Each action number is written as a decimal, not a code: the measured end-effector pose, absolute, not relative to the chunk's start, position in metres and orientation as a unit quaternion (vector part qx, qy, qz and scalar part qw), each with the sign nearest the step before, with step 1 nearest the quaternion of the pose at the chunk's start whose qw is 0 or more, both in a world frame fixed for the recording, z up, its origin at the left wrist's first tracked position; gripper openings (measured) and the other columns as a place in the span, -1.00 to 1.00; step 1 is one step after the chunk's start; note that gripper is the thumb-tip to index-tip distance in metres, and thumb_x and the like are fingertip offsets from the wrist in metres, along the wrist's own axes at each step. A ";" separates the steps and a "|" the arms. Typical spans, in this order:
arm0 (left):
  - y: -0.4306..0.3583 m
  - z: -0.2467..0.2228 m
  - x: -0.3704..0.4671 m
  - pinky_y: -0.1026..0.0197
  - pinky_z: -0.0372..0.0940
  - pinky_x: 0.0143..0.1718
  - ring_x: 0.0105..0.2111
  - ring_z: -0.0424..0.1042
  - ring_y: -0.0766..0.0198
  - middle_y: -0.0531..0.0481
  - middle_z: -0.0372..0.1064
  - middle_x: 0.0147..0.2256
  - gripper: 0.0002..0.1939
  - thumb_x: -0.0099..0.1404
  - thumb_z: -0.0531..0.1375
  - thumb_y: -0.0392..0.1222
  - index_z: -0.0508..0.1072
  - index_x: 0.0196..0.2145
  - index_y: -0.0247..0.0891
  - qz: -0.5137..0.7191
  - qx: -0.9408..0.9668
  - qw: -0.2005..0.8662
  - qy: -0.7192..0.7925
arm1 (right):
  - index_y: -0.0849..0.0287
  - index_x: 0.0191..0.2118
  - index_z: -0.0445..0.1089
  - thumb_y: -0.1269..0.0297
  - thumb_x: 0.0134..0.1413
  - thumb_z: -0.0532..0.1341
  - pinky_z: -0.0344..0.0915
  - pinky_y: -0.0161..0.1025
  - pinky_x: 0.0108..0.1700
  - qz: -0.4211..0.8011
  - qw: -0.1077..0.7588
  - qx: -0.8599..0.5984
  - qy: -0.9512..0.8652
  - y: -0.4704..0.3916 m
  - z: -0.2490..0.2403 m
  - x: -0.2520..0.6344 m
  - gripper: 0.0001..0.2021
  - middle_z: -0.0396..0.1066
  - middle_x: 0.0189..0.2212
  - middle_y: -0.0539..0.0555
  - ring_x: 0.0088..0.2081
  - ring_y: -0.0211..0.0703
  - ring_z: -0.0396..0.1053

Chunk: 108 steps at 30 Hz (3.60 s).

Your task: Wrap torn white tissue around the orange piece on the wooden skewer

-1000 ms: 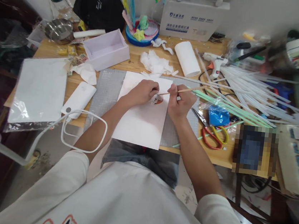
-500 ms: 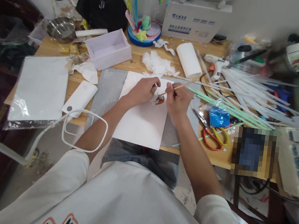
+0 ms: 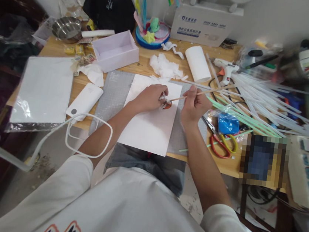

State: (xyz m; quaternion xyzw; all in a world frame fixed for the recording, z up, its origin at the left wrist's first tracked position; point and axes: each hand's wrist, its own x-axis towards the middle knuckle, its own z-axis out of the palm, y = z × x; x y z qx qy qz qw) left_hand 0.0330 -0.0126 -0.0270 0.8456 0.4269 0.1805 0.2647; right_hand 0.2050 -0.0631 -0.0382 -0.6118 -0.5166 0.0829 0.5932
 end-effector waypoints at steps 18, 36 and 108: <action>-0.012 -0.024 0.027 0.16 0.29 -0.20 -0.24 0.46 0.16 -0.07 0.51 -0.25 -0.68 0.14 0.10 -0.43 0.49 -0.16 -0.26 0.186 0.849 0.287 0.402 | 0.14 -0.56 0.36 -0.04 0.37 0.04 0.09 -0.24 -0.39 0.045 0.540 -0.585 -0.603 -0.068 -0.031 0.199 -0.48 0.28 -0.64 -0.06 -0.55 -0.35 0.20; -0.015 -0.024 0.029 0.15 0.26 -0.20 -0.24 0.44 0.15 -0.07 0.47 -0.22 -0.69 0.15 0.24 -0.30 0.44 -0.10 -0.23 0.180 0.861 0.271 0.392 | 0.12 -0.54 0.36 -0.08 0.37 0.03 0.11 -0.24 -0.38 0.094 0.533 -0.572 -0.616 -0.070 -0.032 0.197 -0.47 0.25 -0.67 -0.08 -0.57 -0.35 0.22; -0.001 -0.029 0.016 0.22 0.30 -0.25 -0.34 0.43 0.27 -0.05 0.49 -0.25 -0.72 0.12 0.31 -0.32 0.60 -0.16 -0.25 0.169 0.864 0.314 0.355 | 0.12 -0.58 0.35 -0.07 0.37 0.02 0.06 -0.24 -0.42 0.095 0.518 -0.576 -0.625 -0.076 -0.030 0.195 -0.46 0.26 -0.68 -0.06 -0.58 -0.35 0.20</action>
